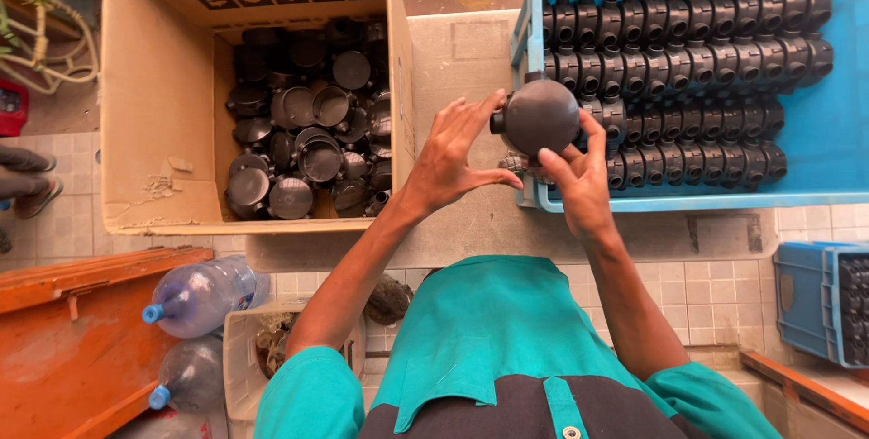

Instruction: The person picks black plastic parts from a cardboard box and wipes them with a cloth. The person then places the cleaned parts into a blue plastic crate, arranging them in rows. The person repeats this process for several parts throughout the video.

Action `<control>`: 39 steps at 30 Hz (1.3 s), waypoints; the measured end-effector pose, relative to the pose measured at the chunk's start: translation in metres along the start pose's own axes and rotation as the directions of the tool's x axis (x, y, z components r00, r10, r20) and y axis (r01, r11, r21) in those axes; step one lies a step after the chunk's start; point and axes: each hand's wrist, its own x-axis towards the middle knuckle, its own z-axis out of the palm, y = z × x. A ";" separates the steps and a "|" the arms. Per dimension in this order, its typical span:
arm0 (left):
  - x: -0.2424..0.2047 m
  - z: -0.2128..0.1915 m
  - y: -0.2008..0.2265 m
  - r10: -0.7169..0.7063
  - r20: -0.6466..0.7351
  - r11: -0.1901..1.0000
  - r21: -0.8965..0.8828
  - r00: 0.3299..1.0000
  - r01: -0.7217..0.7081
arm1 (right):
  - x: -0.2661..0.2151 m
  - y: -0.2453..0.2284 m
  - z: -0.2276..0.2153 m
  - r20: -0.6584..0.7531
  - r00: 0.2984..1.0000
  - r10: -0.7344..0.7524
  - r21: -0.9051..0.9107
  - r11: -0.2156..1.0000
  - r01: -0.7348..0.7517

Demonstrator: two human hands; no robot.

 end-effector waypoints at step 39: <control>0.079 0.307 -0.068 -0.255 0.337 0.894 0.439 0.906 0.088 | 0.149 0.015 -0.287 0.081 0.725 0.684 -0.881 0.390 -0.269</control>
